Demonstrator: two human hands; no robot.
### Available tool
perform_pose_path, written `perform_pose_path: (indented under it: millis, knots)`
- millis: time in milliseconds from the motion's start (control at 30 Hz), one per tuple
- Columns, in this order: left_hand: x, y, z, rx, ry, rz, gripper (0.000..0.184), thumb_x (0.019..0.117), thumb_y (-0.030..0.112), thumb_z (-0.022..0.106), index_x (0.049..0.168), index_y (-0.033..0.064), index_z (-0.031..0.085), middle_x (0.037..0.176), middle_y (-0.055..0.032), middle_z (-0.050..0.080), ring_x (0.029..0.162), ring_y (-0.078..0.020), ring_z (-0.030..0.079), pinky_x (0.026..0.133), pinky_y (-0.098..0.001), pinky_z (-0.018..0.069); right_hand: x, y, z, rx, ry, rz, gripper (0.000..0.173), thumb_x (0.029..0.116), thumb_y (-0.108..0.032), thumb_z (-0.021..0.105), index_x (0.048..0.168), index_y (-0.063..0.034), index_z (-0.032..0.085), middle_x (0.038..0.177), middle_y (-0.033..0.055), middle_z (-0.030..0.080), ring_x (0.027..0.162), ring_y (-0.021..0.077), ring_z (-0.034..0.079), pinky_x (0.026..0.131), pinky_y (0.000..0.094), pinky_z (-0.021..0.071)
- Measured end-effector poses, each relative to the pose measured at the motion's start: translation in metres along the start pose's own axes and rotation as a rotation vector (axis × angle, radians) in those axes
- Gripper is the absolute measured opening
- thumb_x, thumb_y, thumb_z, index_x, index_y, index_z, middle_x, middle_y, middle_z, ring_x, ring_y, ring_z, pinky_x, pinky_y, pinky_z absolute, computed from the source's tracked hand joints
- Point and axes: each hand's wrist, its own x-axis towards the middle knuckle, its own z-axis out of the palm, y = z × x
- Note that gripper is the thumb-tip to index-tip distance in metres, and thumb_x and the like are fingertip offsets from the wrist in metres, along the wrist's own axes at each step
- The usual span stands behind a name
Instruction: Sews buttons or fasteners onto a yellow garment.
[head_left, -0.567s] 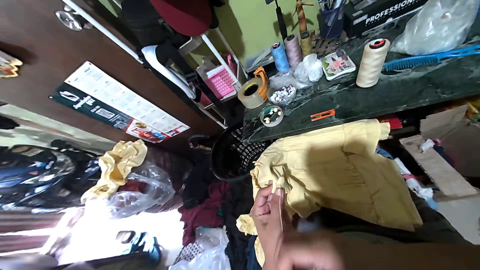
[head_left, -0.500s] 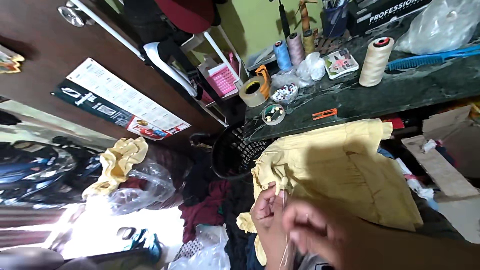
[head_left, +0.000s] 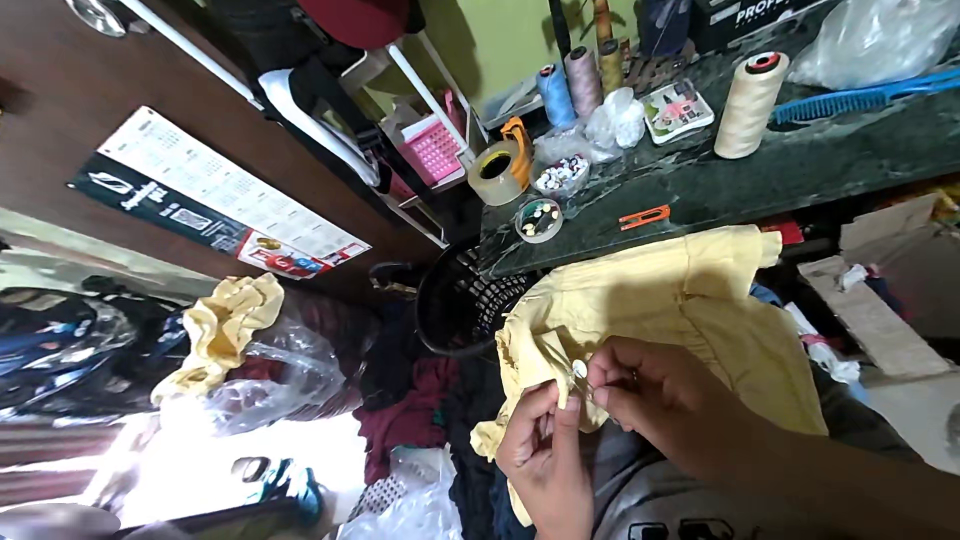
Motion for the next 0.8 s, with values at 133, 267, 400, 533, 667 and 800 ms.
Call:
perform_pose_path:
  millis: [133, 267, 400, 533, 667, 800]
  knots:
    - [0.000, 0.002, -0.003, -0.048, 0.010, -0.047, 0.013, 0.0968, 0.015, 0.069, 0.106, 0.0197, 0.077, 0.101, 0.0073, 0.075, 0.094, -0.0012, 0.069, 0.085, -0.0193, 0.0570, -0.002, 0.002, 0.000, -0.023, -0.035, -0.010, 0.008, 0.0986, -0.010, 0.053, 0.099, -0.0075, 0.061, 0.078, -0.0074, 0.055, 0.064, -0.0073, 0.050, 0.057, 0.0087, 0.0416]
    - [0.001, 0.002, -0.002, -0.078, 0.024, -0.074, 0.012, 0.0963, 0.016, 0.069, 0.105, 0.0200, 0.077, 0.100, 0.0070, 0.075, 0.093, -0.0011, 0.069, 0.084, -0.0187, 0.0566, -0.003, 0.004, -0.001, -0.023, -0.044, -0.004, 0.007, 0.0980, -0.009, 0.053, 0.098, -0.0076, 0.061, 0.077, -0.0071, 0.055, 0.064, -0.0076, 0.050, 0.057, 0.0081, 0.0415]
    - [0.001, 0.002, -0.001, -0.079, 0.015, -0.075, 0.012, 0.0965, 0.016, 0.069, 0.105, 0.0193, 0.077, 0.101, 0.0069, 0.075, 0.094, -0.0013, 0.069, 0.085, -0.0187, 0.0566, -0.003, 0.000, -0.002, -0.038, -0.031, -0.014, 0.009, 0.0989, -0.010, 0.052, 0.098, -0.0068, 0.060, 0.077, -0.0063, 0.055, 0.064, -0.0071, 0.049, 0.057, 0.0082, 0.0409]
    - [0.002, 0.002, -0.001, -0.055, 0.009, -0.079, 0.011, 0.0964, 0.018, 0.069, 0.104, 0.0212, 0.077, 0.099, 0.0089, 0.075, 0.093, 0.0006, 0.068, 0.085, -0.0178, 0.0559, 0.000, 0.007, -0.004, -0.055, 0.083, -0.108, 0.015, 0.1065, -0.014, 0.041, 0.103, -0.0059, 0.054, 0.086, -0.0041, 0.058, 0.074, -0.0031, 0.056, 0.065, 0.0123, 0.0483]
    - [0.001, 0.002, 0.000, -0.068, 0.001, -0.089, 0.011, 0.0961, 0.018, 0.070, 0.105, 0.0203, 0.077, 0.100, 0.0086, 0.075, 0.093, 0.0006, 0.069, 0.085, -0.0176, 0.0561, 0.003, 0.008, -0.005, -0.240, 0.065, -0.225, 0.015, 0.1083, -0.015, 0.040, 0.108, -0.0032, 0.049, 0.075, -0.0036, 0.046, 0.063, -0.0035, 0.045, 0.057, 0.0110, 0.0394]
    - [0.000, 0.005, 0.001, -0.045, -0.007, -0.102, 0.012, 0.0966, 0.018, 0.069, 0.105, 0.0207, 0.077, 0.101, 0.0088, 0.075, 0.094, 0.0001, 0.070, 0.085, -0.0180, 0.0571, 0.008, 0.013, -0.002, -0.381, 0.041, -0.359, 0.023, 0.0996, -0.017, 0.057, 0.114, 0.0011, 0.059, 0.070, 0.0011, 0.047, 0.059, 0.0024, 0.041, 0.055, 0.0145, 0.0351]
